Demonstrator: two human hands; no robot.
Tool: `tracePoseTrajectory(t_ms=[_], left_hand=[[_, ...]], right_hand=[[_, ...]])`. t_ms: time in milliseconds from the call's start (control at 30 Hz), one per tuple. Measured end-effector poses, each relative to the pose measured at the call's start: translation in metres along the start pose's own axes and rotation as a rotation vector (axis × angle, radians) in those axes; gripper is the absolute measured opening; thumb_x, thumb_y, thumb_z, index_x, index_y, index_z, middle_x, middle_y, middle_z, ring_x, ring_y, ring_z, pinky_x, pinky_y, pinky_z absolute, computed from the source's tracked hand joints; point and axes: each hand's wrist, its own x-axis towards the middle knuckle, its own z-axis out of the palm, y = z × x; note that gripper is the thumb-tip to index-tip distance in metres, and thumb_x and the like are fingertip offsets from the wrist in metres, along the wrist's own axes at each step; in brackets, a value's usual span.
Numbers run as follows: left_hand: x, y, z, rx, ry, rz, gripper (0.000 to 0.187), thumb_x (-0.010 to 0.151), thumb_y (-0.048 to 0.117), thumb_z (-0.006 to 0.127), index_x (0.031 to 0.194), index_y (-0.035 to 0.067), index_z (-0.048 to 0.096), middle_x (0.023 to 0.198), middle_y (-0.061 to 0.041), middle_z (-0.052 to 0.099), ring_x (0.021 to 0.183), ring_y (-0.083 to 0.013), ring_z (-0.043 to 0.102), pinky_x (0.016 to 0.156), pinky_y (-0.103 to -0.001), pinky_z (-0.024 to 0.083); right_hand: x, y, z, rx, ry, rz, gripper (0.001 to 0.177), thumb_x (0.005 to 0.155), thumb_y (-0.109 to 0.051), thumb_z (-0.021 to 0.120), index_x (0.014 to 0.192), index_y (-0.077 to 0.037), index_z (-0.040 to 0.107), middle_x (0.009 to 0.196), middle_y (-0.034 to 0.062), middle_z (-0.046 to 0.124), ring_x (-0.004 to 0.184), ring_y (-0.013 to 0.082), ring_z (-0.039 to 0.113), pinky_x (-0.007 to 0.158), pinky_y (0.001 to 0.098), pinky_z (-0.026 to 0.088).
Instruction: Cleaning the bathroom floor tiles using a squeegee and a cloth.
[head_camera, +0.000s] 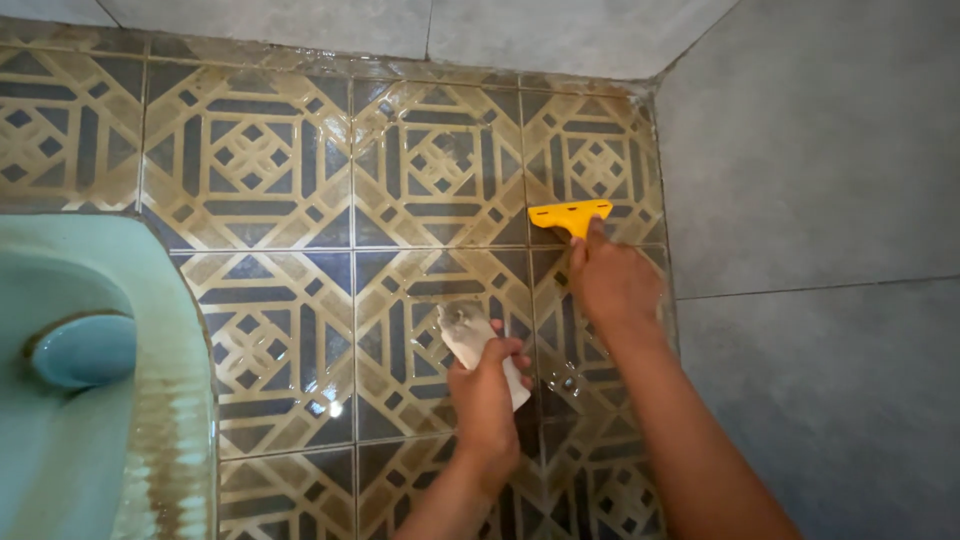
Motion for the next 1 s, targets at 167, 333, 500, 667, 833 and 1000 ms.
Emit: tracePoseTrajectory(t_ms=[167,333,500,667,833,1000], left_hand=[[0.004,-0.007,0.006,0.010,0.010,0.003,0.032,0.079,0.006,0.067,0.111,0.006,0.065,0.079,-0.006,0.064,0.063,-0.0163,0.060,0.051,-0.030,0.046],[0.006,-0.022,0.011,0.002,-0.008,-0.023,0.030,0.081,0.005,0.066,0.111,0.006,0.064,0.078,-0.006,0.066,0.063,-0.0158,0.061,0.051,-0.030,0.046],[0.007,-0.031,0.015,0.024,-0.030,-0.029,0.030,0.082,0.006,0.066,0.111,0.004,0.066,0.078,-0.006,0.066,0.063,-0.0151,0.060,0.051,-0.029,0.046],[0.000,-0.040,0.020,0.044,-0.049,-0.044,0.031,0.081,0.006,0.066,0.112,0.005,0.064,0.076,-0.005,0.065,0.061,-0.0145,0.060,0.049,-0.030,0.045],[0.000,-0.042,0.019,0.052,-0.061,-0.030,0.032,0.080,0.005,0.066,0.112,0.005,0.064,0.073,-0.005,0.063,0.058,-0.0147,0.059,0.049,-0.030,0.045],[-0.003,-0.060,0.025,0.070,-0.089,-0.057,0.030,0.082,0.006,0.068,0.111,0.004,0.066,0.073,-0.005,0.063,0.058,-0.0138,0.059,0.050,-0.029,0.044]], right_hand=[[0.000,-0.008,-0.013,-0.032,-0.085,0.031,0.052,0.103,-0.045,0.044,0.152,-0.028,0.048,0.102,0.0199,0.073,0.096,0.0402,0.071,0.079,0.0536,0.056],[0.004,-0.008,-0.017,-0.053,-0.092,-0.015,0.052,0.105,-0.043,0.041,0.155,-0.028,0.044,0.104,0.0207,0.073,0.097,0.0409,0.071,0.080,0.0549,0.056],[0.005,-0.012,-0.022,-0.066,-0.128,-0.015,0.052,0.104,-0.043,0.043,0.154,-0.027,0.045,0.102,0.0214,0.073,0.097,0.0424,0.071,0.078,0.0566,0.057],[0.007,0.001,-0.012,-0.090,-0.112,-0.020,0.052,0.104,-0.043,0.043,0.153,-0.026,0.046,0.101,0.0216,0.074,0.095,0.0426,0.072,0.077,0.0566,0.057],[0.009,-0.004,-0.008,-0.069,-0.091,-0.018,0.051,0.105,-0.043,0.042,0.153,-0.026,0.046,0.100,0.0218,0.073,0.092,0.0421,0.072,0.076,0.0562,0.057],[0.003,-0.013,-0.022,-0.063,-0.088,0.000,0.051,0.104,-0.044,0.041,0.153,-0.029,0.045,0.101,0.0204,0.073,0.093,0.0415,0.072,0.075,0.0569,0.057]])
